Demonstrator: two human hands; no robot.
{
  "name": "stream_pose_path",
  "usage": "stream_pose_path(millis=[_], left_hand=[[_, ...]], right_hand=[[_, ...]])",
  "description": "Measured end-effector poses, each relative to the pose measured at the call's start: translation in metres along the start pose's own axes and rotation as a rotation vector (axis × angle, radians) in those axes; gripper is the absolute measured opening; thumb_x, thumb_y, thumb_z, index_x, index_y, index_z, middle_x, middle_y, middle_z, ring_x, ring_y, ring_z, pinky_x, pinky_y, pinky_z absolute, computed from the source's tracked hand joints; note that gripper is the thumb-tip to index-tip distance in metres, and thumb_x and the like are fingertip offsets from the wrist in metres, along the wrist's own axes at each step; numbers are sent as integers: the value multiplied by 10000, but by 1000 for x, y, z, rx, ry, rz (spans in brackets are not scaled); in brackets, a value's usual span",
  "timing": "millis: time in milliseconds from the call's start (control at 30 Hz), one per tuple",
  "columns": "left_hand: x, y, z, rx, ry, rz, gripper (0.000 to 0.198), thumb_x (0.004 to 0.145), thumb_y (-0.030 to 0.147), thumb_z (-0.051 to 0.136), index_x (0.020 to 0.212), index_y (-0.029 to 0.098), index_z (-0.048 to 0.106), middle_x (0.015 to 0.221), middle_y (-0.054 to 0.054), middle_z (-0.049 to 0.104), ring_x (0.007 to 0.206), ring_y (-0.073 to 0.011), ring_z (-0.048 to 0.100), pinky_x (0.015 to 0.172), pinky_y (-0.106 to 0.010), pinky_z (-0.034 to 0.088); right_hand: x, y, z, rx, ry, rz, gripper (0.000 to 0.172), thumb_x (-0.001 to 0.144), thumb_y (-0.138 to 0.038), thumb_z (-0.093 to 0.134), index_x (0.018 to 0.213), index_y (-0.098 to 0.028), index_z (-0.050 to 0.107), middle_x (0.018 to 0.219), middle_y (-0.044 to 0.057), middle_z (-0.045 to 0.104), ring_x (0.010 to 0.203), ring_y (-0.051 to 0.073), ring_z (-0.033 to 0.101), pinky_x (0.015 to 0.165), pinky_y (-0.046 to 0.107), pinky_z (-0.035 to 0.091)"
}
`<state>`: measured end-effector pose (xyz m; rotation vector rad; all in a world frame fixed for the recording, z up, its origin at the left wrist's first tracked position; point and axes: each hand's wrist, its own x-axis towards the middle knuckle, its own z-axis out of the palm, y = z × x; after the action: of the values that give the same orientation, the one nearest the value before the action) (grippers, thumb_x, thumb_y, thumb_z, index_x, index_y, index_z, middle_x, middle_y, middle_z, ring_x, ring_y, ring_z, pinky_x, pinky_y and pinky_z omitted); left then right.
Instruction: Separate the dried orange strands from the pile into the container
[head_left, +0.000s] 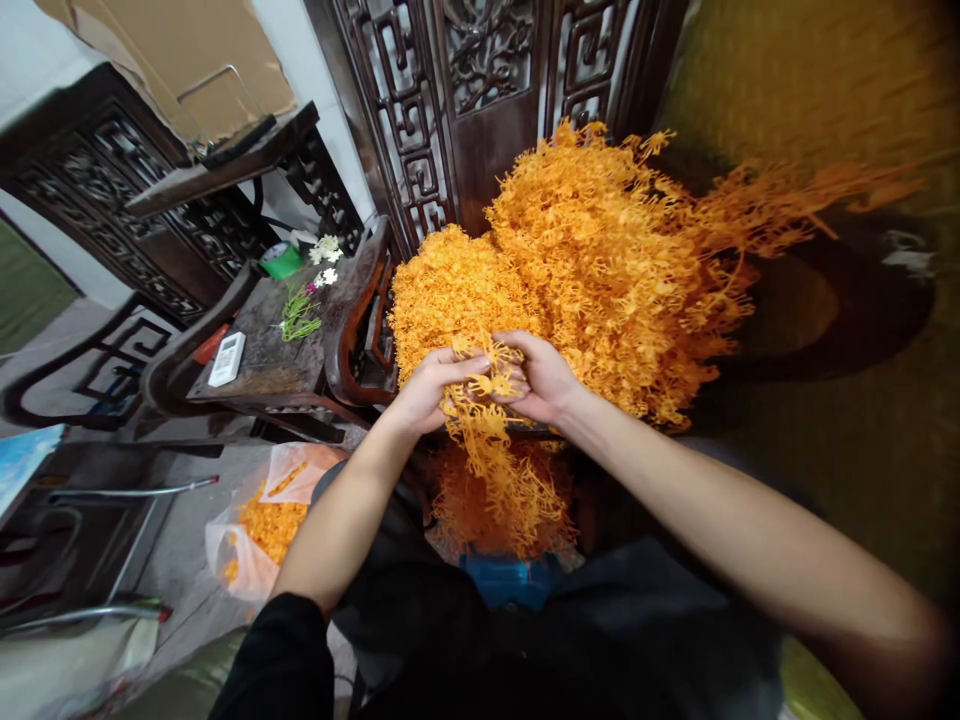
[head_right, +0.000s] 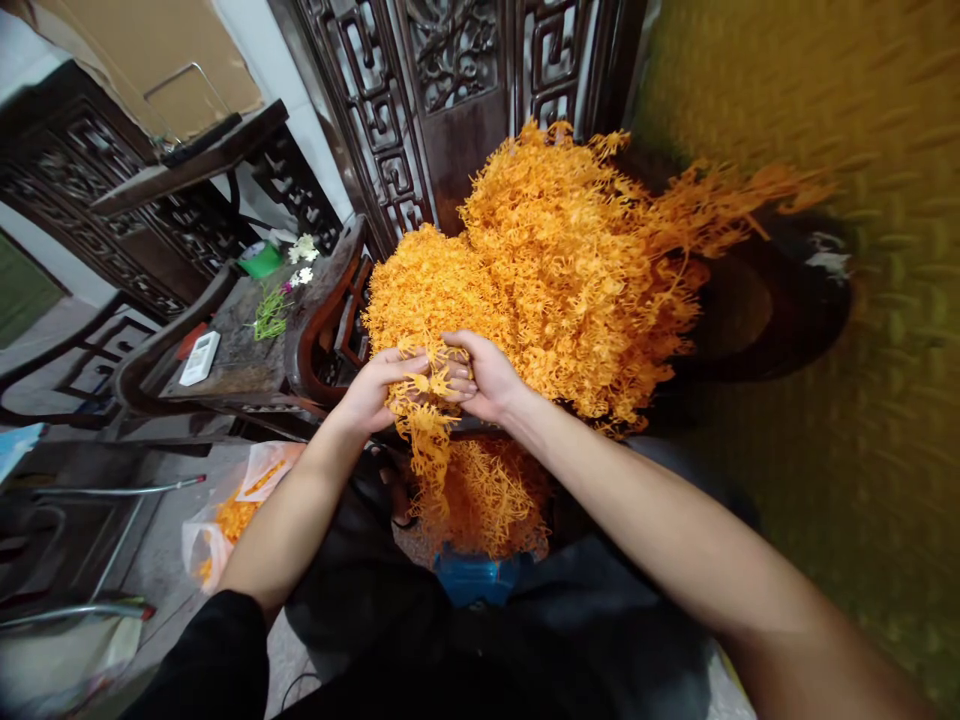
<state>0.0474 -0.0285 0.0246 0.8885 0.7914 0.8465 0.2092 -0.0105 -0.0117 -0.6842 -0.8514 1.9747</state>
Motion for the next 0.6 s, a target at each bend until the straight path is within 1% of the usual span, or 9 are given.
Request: stream_pose_path(millis=[100, 167, 300, 433, 500, 533, 600], left_hand=[[-1, 3, -2, 29, 10, -8, 356, 637, 321, 947, 863, 103, 780, 791, -82, 783, 662, -159, 726, 702, -277, 562], [-3, 3, -1, 70, 7, -22, 359, 659, 333, 935, 882, 98, 781, 812, -89, 788, 679, -165, 731, 729, -289, 563], [-4, 3, 2, 113, 20, -30, 355, 662, 353, 930, 865, 108, 773, 776, -67, 774, 649, -156, 710, 728, -300, 556], [-5, 8, 2, 122, 45, 28, 337, 653, 353, 935, 819, 122, 755, 733, -34, 740, 627, -127, 671, 668, -260, 520], [-5, 11, -1, 175, 57, 58, 338, 671, 378, 924, 816, 125, 753, 732, -31, 729, 627, -122, 650, 643, -250, 490], [-5, 12, -2, 226, 65, 74, 339, 687, 394, 916, 812, 124, 753, 725, -28, 720, 613, -114, 626, 625, -244, 467], [-6, 14, -5, 354, 89, 123, 341, 722, 425, 894, 790, 123, 750, 693, -13, 687, 572, -89, 553, 585, -235, 404]], right_hand=[[-3, -3, -4, 139, -10, 75, 426, 821, -400, 611, 583, -250, 291, 443, -86, 240, 383, 55, 100, 355, 227, 165], [-5, -4, -5, 158, 14, 87, 412, 808, -379, 621, 588, -250, 297, 438, -87, 260, 380, 51, 107, 347, 217, 148], [-7, -3, -4, 147, 30, 94, 297, 792, -353, 628, 658, -229, 395, 465, -85, 334, 379, 39, 120, 343, 191, 123], [-7, -3, -3, 181, 21, 80, 149, 747, -273, 637, 795, -194, 519, 528, -72, 436, 380, 23, 144, 334, 155, 136], [-7, -4, -3, 214, 66, 80, 157, 720, -217, 645, 845, -176, 561, 563, -52, 472, 389, 28, 213, 317, 143, 161], [-7, -5, -3, 227, 102, 82, 168, 709, -188, 646, 863, -165, 582, 592, -35, 498, 403, 37, 269, 309, 142, 199], [-9, -9, -2, 223, 175, 81, 208, 704, -125, 643, 912, -141, 632, 688, 16, 574, 465, 67, 414, 323, 153, 326]])
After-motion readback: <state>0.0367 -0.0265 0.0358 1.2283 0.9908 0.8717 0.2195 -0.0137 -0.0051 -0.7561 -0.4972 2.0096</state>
